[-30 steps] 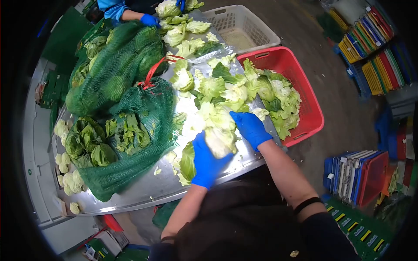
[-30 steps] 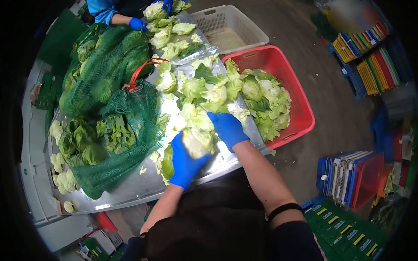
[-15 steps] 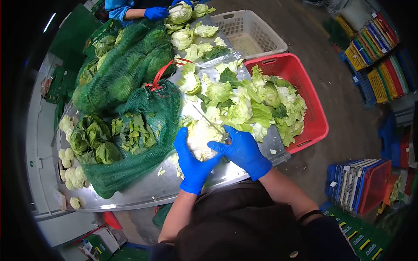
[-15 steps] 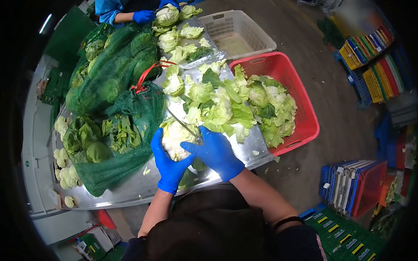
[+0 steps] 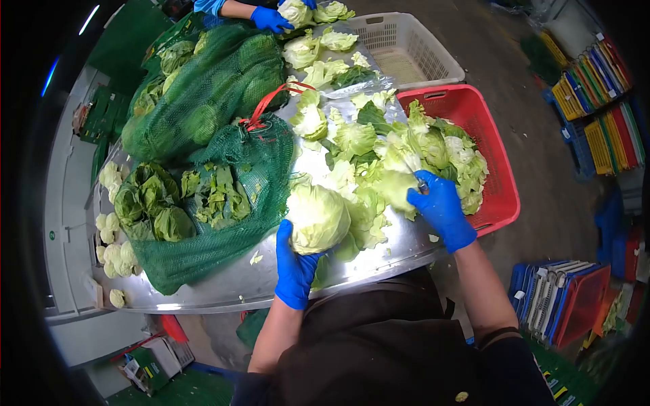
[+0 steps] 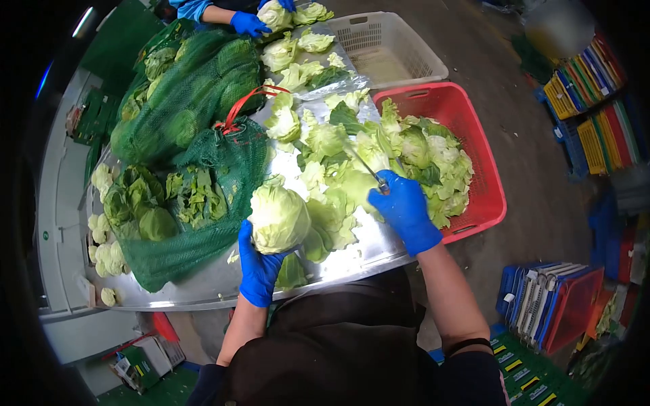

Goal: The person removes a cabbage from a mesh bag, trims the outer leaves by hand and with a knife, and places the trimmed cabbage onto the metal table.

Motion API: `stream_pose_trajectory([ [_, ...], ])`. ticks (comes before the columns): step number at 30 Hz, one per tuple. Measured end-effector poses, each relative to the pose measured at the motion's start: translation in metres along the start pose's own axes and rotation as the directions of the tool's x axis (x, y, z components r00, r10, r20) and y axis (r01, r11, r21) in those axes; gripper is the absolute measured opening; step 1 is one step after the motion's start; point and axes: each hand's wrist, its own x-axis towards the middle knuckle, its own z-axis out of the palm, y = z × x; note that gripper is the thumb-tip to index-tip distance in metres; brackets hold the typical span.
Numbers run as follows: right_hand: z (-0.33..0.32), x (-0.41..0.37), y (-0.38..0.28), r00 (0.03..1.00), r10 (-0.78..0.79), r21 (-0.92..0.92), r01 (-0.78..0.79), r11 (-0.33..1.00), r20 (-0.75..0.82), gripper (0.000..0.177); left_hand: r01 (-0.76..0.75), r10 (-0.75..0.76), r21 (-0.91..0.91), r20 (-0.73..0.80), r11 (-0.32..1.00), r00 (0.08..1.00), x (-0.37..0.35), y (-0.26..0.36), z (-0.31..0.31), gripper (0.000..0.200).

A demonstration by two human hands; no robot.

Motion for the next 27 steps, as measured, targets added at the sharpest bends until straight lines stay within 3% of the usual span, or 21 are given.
stream_pose_trajectory([
  [1, -0.012, 0.001, -0.008, 0.992, 0.103, -0.401, -0.064, 0.914, 0.077, 0.050, 0.042, -0.037, -0.090, 0.054, 0.995, 0.998, 0.001, 0.001, 0.001, 0.067],
  [2, -0.003, 0.001, -0.012, 0.992, 0.099, -0.400, -0.060, 0.915, 0.078, 0.050, 0.038, -0.033, -0.090, 0.053, 0.995, 0.998, 0.002, 0.002, 0.004, 0.067],
  [3, 0.009, -0.002, -0.016, 0.991, -0.131, -0.095, 0.129, 0.987, -0.009, 0.052, 0.029, -0.026, -0.069, 0.041, 0.997, 0.999, 0.001, 0.001, 0.010, 0.066],
  [4, 0.020, -0.007, -0.029, 0.936, -0.314, 0.194, 0.342, 0.919, -0.160, 0.055, 0.022, -0.021, -0.048, 0.030, 0.999, 0.999, 0.001, -0.001, 0.014, 0.064],
  [7, 0.022, -0.030, -0.085, 0.897, -0.418, 0.194, 0.388, 0.901, 0.145, 0.058, 0.006, -0.008, 0.071, 0.026, 0.997, 1.000, 0.005, -0.008, 0.022, 0.063],
  [8, 0.025, -0.033, -0.094, 0.868, -0.452, 0.171, 0.423, 0.890, 0.204, 0.058, 0.045, -0.045, -0.028, 0.014, 0.999, 0.999, 0.012, -0.014, 0.007, 0.053],
  [9, 0.032, -0.030, -0.090, 0.844, -0.503, 0.099, 0.493, 0.864, 0.185, 0.047, 0.094, -0.094, -0.029, 0.023, 0.995, 0.995, 0.014, -0.014, 0.005, 0.055],
  [10, 0.035, -0.025, -0.081, 0.845, -0.502, 0.099, 0.492, 0.865, 0.184, 0.047, 0.141, -0.141, -0.030, 0.031, 0.990, 0.990, 0.014, -0.012, 0.009, 0.057],
  [12, 0.033, -0.015, -0.063, 0.790, -0.608, 0.345, 0.551, 0.760, 0.076, 0.027, 0.154, -0.152, -0.071, 0.031, 0.986, 0.988, 0.003, -0.003, 0.026, 0.060],
  [13, 0.027, -0.016, -0.059, 0.840, -0.537, 0.433, 0.456, 0.777, 0.078, 0.020, 0.165, -0.163, -0.112, 0.032, 0.980, 0.986, -0.003, 0.000, 0.033, 0.064],
  [14, 0.018, -0.013, -0.050, 0.881, -0.447, 0.372, 0.367, 0.853, 0.156, 0.018, 0.160, -0.157, -0.118, 0.030, 0.980, 0.987, -0.001, 0.001, 0.030, 0.064],
  [16, 0.009, -0.007, -0.036, 0.974, -0.214, 0.323, 0.181, 0.929, 0.070, 0.018, 0.202, -0.199, -0.113, 0.039, 0.973, 0.979, 0.000, 0.004, 0.022, 0.074],
  [18, 0.012, -0.005, -0.038, 0.979, -0.204, 0.424, 0.178, 0.888, 0.016, 0.025, 0.204, -0.200, -0.115, 0.050, 0.972, 0.979, 0.001, 0.003, 0.022, 0.076],
  [20, 0.015, -0.013, -0.073, 0.949, -0.304, 0.586, 0.201, 0.785, 0.081, 0.033, 0.193, -0.185, -0.093, 0.091, 0.977, 0.979, 0.001, -0.001, 0.025, 0.072],
  [21, 0.016, -0.018, -0.084, 0.923, -0.372, 0.406, 0.303, 0.862, 0.102, 0.039, 0.149, -0.144, -0.054, 0.087, 0.987, 0.986, 0.003, -0.005, 0.027, 0.069],
  [24, 0.026, -0.019, -0.098, 0.824, -0.501, 0.138, 0.482, 0.865, 0.264, 0.036, 0.066, -0.068, 0.040, 0.066, 0.997, 0.995, 0.008, -0.015, 0.020, 0.059],
  [25, 0.030, -0.017, -0.090, 0.826, -0.500, 0.137, 0.481, 0.866, 0.262, 0.036, 0.120, -0.119, -0.008, 0.062, 0.993, 0.991, 0.010, -0.015, 0.019, 0.057],
  [27, 0.037, -0.010, -0.065, 0.784, -0.599, 0.405, 0.500, 0.766, 0.165, 0.027, 0.171, -0.169, -0.085, 0.023, 0.982, 0.985, 0.005, -0.012, 0.027, 0.057],
])
